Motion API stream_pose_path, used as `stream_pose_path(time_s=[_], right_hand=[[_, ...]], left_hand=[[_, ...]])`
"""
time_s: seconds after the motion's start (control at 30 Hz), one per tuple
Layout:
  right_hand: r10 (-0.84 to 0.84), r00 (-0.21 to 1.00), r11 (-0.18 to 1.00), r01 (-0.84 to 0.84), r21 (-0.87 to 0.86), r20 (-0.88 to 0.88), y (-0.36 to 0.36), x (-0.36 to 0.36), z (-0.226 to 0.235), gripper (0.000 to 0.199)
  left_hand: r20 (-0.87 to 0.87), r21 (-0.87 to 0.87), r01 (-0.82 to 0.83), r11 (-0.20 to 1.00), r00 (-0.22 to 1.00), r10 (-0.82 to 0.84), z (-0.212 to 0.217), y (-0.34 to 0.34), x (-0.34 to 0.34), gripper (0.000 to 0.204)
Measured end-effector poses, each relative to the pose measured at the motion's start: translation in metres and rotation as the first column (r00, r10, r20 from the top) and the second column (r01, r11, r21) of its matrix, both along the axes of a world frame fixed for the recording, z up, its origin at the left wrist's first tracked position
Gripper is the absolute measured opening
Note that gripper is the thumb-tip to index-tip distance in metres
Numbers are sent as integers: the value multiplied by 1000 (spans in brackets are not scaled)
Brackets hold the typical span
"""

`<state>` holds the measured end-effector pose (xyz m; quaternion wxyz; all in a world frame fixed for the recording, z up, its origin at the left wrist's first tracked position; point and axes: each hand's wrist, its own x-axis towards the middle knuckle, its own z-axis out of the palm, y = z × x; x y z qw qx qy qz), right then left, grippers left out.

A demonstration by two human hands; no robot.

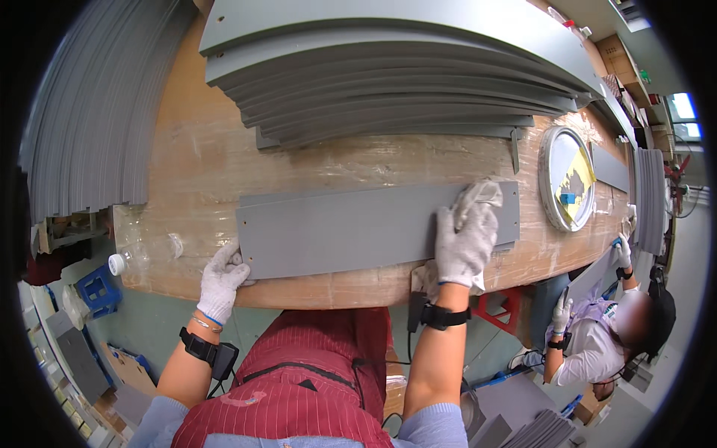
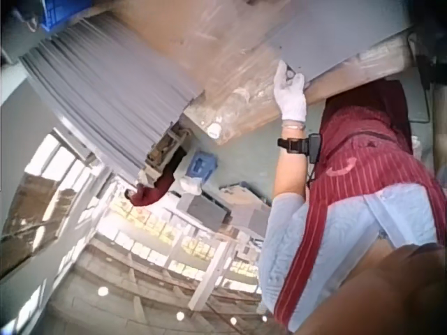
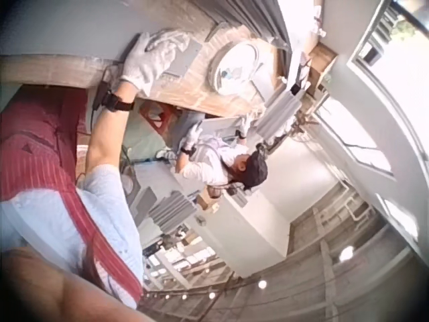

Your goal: The person sands the edges of gray metal panels using a blue sanding block and wipes them with a white cloth. They repeatedly pick up panels from a stack, sand the edges, wipe the surface, and place them back on the stack.

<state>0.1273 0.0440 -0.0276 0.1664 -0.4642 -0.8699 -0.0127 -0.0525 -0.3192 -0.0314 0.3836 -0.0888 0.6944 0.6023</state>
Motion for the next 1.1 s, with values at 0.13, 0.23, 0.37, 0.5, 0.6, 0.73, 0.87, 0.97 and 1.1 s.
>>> stream_pose_path(time_s=[0.13,0.23,0.37,0.5,0.6,0.73,0.87,0.97,1.1], right_hand=[[377,923,823,-375,-428,-83,-100,-80,14,51],[462,857,596,-491,-635,-229,-125,-97,24,43],[-697,466,162,-638,-753,-545,-44,-80,25,27],[-886,43,305,-695,-651,-462,86,-53,4,24],[-923,38,193,-816,-545,-383,139,-65,-11,34],[-921,8,211,-831,-514,-390,166,-79,-29,42],[-927,54,236,-684,-691,-370,182,-82,-40,40],[-927,93,191,-715,-673,-362,185,-90,-35,39],[-817,237,244,-684,-687,-526,194,-94,-46,36]], left_hand=[[31,-14,10,1000,999,-9,4,3,-3,57],[-286,-449,330,831,827,-483,-11,-9,-23,55],[-223,-131,63,989,970,-92,40,48,-45,44],[553,369,-342,864,828,91,49,132,-63,33],[566,355,-484,800,792,228,20,190,-69,35],[483,514,-561,650,815,321,-15,213,-69,45],[452,470,-606,642,790,415,-12,224,-72,56],[492,506,-608,612,786,374,-25,222,-88,57],[523,468,-664,583,740,423,-25,240,-109,54]])
